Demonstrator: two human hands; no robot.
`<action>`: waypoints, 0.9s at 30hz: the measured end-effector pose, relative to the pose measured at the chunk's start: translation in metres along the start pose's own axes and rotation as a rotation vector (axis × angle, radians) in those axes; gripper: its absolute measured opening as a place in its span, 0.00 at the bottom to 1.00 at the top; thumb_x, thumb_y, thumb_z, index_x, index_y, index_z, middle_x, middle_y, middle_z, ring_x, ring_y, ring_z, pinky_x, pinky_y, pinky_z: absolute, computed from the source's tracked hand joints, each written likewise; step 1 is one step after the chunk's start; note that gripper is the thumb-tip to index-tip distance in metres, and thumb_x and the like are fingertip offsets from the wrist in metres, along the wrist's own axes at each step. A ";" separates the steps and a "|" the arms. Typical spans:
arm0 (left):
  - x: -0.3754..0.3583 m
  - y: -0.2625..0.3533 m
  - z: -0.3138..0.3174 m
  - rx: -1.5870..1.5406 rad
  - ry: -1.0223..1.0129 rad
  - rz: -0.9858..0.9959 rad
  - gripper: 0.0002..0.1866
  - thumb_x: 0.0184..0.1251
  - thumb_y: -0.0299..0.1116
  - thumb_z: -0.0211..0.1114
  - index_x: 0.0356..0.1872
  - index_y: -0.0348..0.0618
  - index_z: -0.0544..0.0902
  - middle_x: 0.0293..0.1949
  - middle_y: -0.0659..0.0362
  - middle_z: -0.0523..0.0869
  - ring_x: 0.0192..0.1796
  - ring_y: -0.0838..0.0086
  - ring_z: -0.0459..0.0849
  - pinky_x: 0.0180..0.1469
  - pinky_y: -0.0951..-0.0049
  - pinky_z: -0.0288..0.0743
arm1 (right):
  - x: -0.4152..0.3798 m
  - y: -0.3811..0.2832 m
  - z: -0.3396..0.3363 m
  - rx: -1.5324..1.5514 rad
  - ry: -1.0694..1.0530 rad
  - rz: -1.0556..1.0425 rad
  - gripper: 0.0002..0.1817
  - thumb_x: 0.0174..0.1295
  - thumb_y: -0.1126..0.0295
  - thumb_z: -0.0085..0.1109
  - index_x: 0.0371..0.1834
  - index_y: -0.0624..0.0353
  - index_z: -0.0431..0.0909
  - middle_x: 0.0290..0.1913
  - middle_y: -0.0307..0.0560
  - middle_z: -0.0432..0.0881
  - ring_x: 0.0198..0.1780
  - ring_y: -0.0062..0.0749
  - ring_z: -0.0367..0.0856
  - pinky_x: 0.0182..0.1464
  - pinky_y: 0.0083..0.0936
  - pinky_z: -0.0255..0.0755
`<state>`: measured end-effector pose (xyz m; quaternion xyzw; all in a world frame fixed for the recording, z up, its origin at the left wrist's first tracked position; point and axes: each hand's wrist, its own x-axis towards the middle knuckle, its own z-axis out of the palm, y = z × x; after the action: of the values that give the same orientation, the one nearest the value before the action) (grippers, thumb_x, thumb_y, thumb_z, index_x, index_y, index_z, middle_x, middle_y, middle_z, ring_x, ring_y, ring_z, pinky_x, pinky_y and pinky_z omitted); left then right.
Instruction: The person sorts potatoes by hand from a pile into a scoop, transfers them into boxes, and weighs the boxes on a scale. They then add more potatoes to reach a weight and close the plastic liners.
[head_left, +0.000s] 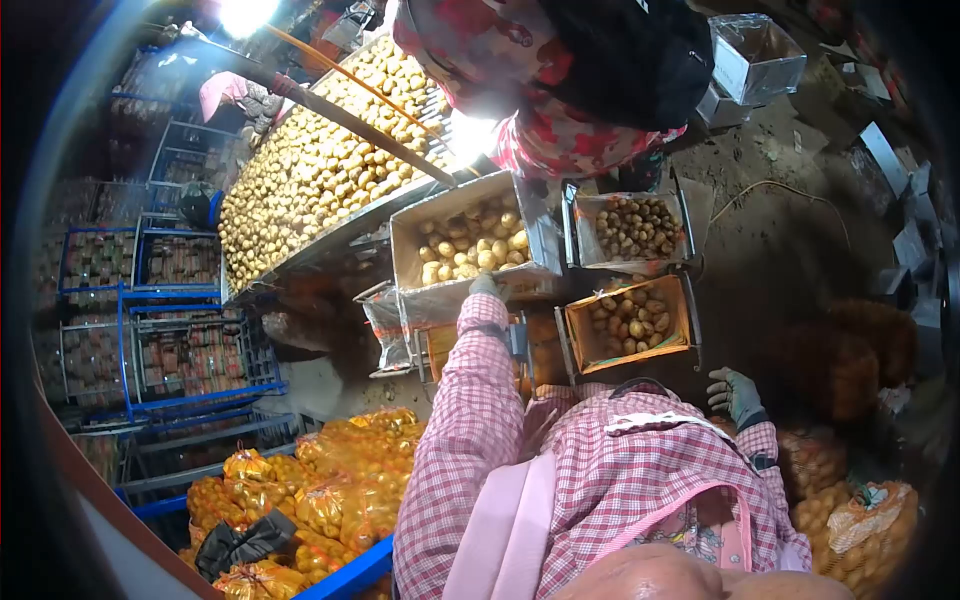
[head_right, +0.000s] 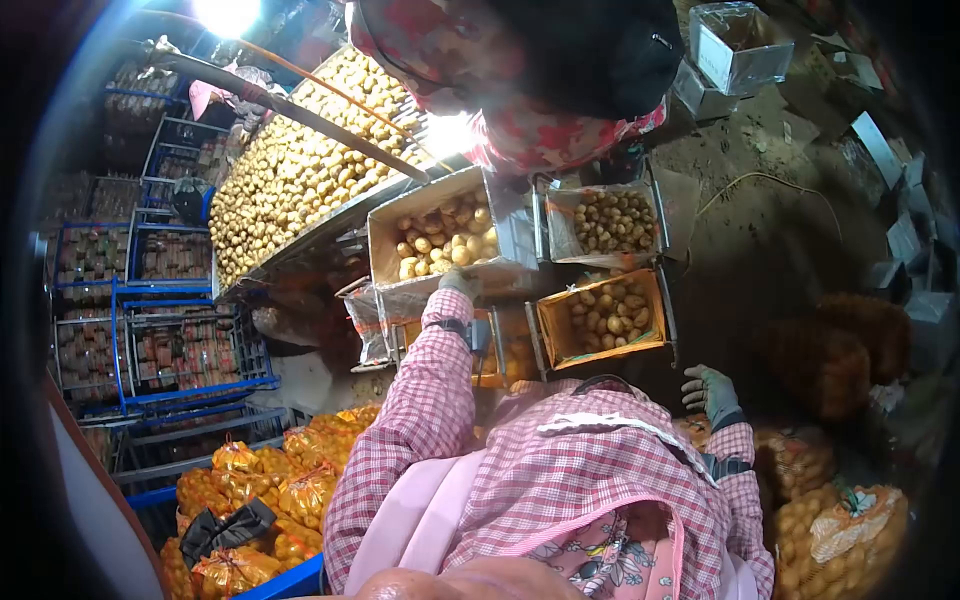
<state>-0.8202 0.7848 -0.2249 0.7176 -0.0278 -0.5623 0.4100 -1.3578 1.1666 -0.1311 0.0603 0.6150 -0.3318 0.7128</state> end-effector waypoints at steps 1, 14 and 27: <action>0.022 -0.007 -0.010 0.095 -0.059 0.062 0.22 0.74 0.44 0.64 0.57 0.37 0.76 0.54 0.48 0.80 0.56 0.56 0.80 0.55 0.50 0.82 | 0.001 0.002 -0.006 0.018 -0.007 0.010 0.21 0.73 0.53 0.53 0.52 0.59 0.81 0.29 0.44 0.84 0.21 0.33 0.83 0.23 0.28 0.79; -0.068 -0.008 -0.012 0.220 -0.072 0.534 0.08 0.66 0.28 0.71 0.40 0.36 0.82 0.35 0.57 0.82 0.39 0.70 0.82 0.38 0.70 0.85 | 0.005 -0.109 0.095 -0.290 -0.185 -0.164 0.17 0.71 0.57 0.53 0.47 0.58 0.83 0.31 0.45 0.85 0.22 0.30 0.83 0.24 0.24 0.77; -0.110 0.101 -0.042 -0.394 -0.348 0.075 0.05 0.70 0.28 0.68 0.40 0.42 0.80 0.29 0.57 0.84 0.27 0.73 0.84 0.23 0.80 0.80 | 0.090 -0.155 0.363 -0.478 -0.423 -0.275 0.21 0.69 0.59 0.62 0.57 0.63 0.79 0.40 0.47 0.84 0.25 0.31 0.84 0.26 0.23 0.76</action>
<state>-0.7836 0.7963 -0.0746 0.5149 -0.0142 -0.6561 0.5516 -1.1363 0.8314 -0.0781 -0.2617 0.5164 -0.2766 0.7670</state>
